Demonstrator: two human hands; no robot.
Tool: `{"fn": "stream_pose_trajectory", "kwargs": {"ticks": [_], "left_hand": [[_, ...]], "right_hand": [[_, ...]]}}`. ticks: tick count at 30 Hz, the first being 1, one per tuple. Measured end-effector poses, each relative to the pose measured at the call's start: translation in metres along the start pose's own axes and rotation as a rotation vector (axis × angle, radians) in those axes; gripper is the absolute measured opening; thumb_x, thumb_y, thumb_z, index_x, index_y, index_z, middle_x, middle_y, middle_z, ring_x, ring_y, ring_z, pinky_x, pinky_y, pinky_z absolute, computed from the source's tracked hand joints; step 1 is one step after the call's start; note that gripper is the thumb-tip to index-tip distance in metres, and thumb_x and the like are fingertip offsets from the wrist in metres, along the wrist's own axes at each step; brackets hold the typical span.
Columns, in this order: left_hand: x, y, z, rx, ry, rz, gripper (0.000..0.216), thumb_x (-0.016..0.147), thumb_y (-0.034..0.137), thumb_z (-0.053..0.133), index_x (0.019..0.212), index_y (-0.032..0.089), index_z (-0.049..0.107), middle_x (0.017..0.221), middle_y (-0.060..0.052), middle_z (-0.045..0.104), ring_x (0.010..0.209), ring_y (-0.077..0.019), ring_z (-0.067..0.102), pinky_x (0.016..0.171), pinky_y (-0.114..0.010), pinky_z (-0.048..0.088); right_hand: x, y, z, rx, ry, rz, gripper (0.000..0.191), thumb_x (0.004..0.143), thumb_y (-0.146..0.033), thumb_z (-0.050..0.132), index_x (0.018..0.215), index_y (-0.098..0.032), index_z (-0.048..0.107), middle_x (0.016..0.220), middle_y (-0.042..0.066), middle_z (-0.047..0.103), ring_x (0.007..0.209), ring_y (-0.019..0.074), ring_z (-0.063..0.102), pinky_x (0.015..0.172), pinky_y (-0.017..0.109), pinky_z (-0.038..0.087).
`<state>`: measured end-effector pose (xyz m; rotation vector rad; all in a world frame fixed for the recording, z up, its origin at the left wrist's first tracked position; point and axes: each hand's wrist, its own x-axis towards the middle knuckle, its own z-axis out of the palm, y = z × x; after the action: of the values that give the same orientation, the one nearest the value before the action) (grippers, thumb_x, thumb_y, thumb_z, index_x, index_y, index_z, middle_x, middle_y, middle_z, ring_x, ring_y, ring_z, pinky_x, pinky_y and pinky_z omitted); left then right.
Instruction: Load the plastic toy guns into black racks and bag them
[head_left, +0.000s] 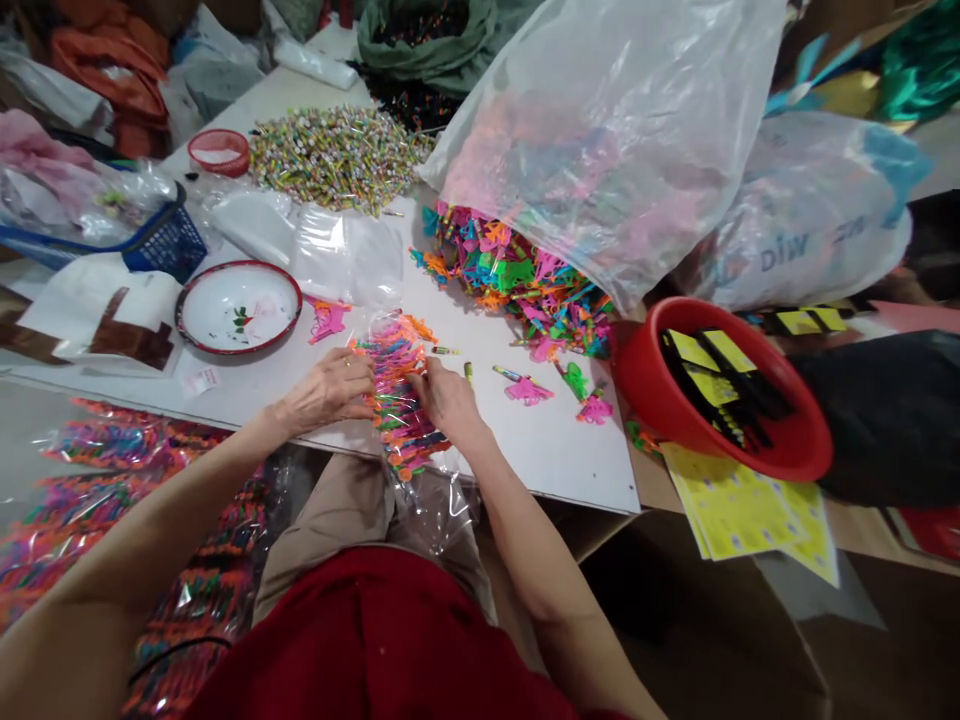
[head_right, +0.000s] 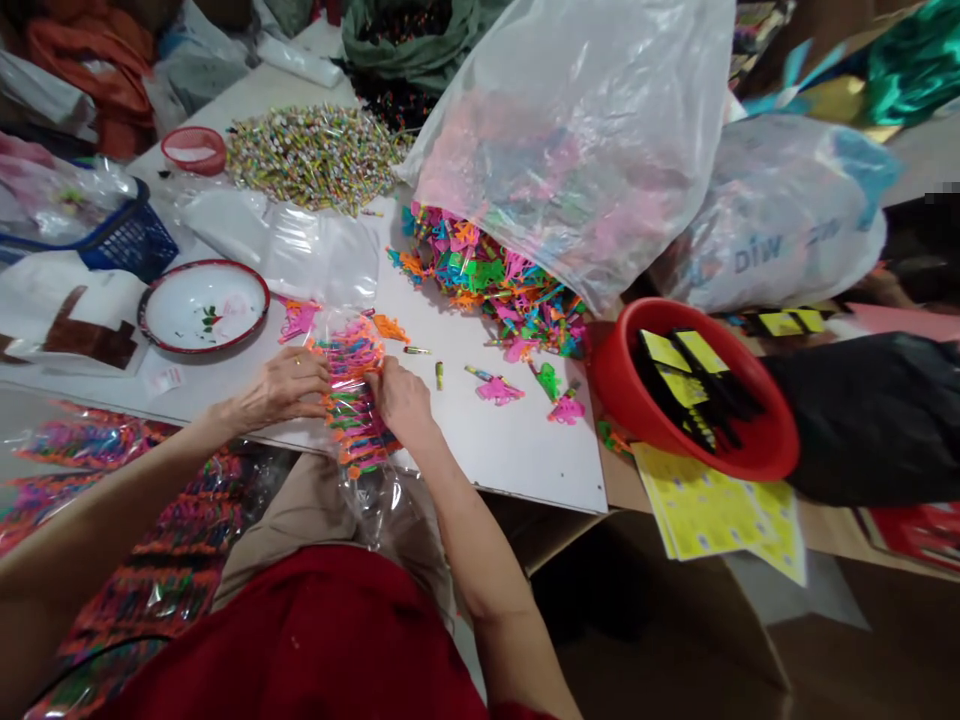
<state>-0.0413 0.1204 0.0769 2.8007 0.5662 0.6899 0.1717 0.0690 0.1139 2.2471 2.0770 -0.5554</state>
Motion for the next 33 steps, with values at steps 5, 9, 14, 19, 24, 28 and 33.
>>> {"fn": "stream_pose_trajectory", "kwargs": {"ticks": [5, 9, 14, 19, 24, 28, 33], "left_hand": [[-0.003, 0.007, -0.01, 0.014, -0.056, -0.005, 0.032, 0.087, 0.049, 0.06, 0.103, 0.023, 0.066, 0.101, -0.006, 0.072, 0.106, -0.0216, 0.061, 0.103, -0.042, 0.039], [-0.008, 0.018, -0.021, 0.059, -0.137, 0.008, 0.048, 0.084, 0.054, 0.062, 0.122, 0.023, 0.06, 0.114, -0.009, 0.068, 0.109, -0.0241, 0.059, 0.104, -0.045, 0.038], [-0.005, 0.031, -0.018, 0.185, -0.14, -0.038, 0.036, 0.087, 0.05, 0.058, 0.101, 0.017, 0.066, 0.102, -0.011, 0.067, 0.102, -0.0274, 0.059, 0.099, -0.048, 0.039], [-0.001, 0.027, -0.003, 0.12, -0.159, -0.081, 0.035, 0.088, 0.052, 0.056, 0.08, 0.018, 0.062, 0.085, -0.008, 0.063, 0.087, -0.024, 0.056, 0.084, -0.042, 0.045], [-0.01, 0.031, -0.006, 0.094, -0.064, -0.082, 0.031, 0.087, 0.049, 0.059, 0.092, 0.018, 0.066, 0.093, -0.009, 0.067, 0.099, -0.0258, 0.059, 0.096, -0.047, 0.044], [-0.036, 0.05, -0.028, 0.169, 0.026, -0.127, 0.043, 0.085, 0.039, 0.065, 0.124, 0.023, 0.058, 0.124, -0.011, 0.065, 0.124, -0.0295, 0.052, 0.11, -0.053, 0.035], [-0.067, 0.065, -0.04, 0.23, 0.22, -0.327, 0.033, 0.086, 0.023, 0.063, 0.118, 0.023, 0.059, 0.113, -0.01, 0.066, 0.112, -0.0257, 0.059, 0.097, -0.044, 0.049]], "right_hand": [[0.009, 0.006, -0.005, 0.0, -0.022, -0.052, 0.04, 0.1, -0.051, 0.032, 0.117, -0.02, 0.05, 0.104, 0.013, 0.071, 0.098, 0.0286, 0.068, 0.076, 0.031, 0.045], [0.016, 0.011, -0.007, 0.001, -0.037, -0.114, 0.042, 0.1, -0.052, 0.031, 0.118, -0.02, 0.052, 0.105, 0.013, 0.071, 0.099, 0.0264, 0.067, 0.075, 0.029, 0.043], [0.019, 0.012, -0.006, 0.011, -0.028, -0.146, 0.049, 0.099, -0.057, 0.03, 0.118, -0.019, 0.054, 0.104, 0.013, 0.071, 0.098, 0.0259, 0.066, 0.074, 0.028, 0.042], [0.02, 0.008, -0.007, 0.033, -0.053, -0.201, 0.05, 0.098, -0.059, 0.031, 0.113, -0.019, 0.057, 0.104, 0.012, 0.071, 0.097, 0.0242, 0.066, 0.075, 0.027, 0.041], [0.024, 0.007, -0.013, 0.066, -0.062, -0.254, 0.044, 0.098, -0.053, 0.038, 0.115, -0.017, 0.058, 0.108, 0.014, 0.07, 0.101, 0.0253, 0.065, 0.08, 0.03, 0.044], [0.008, 0.02, -0.027, 0.203, 0.057, -0.33, 0.043, 0.098, -0.045, 0.045, 0.13, -0.016, 0.051, 0.128, 0.014, 0.062, 0.117, 0.0239, 0.059, 0.096, 0.033, 0.044], [-0.038, 0.028, -0.044, 0.326, 0.215, -0.45, 0.034, 0.099, -0.036, 0.044, 0.125, -0.018, 0.056, 0.126, 0.012, 0.062, 0.117, 0.0247, 0.058, 0.1, 0.04, 0.046]]}}
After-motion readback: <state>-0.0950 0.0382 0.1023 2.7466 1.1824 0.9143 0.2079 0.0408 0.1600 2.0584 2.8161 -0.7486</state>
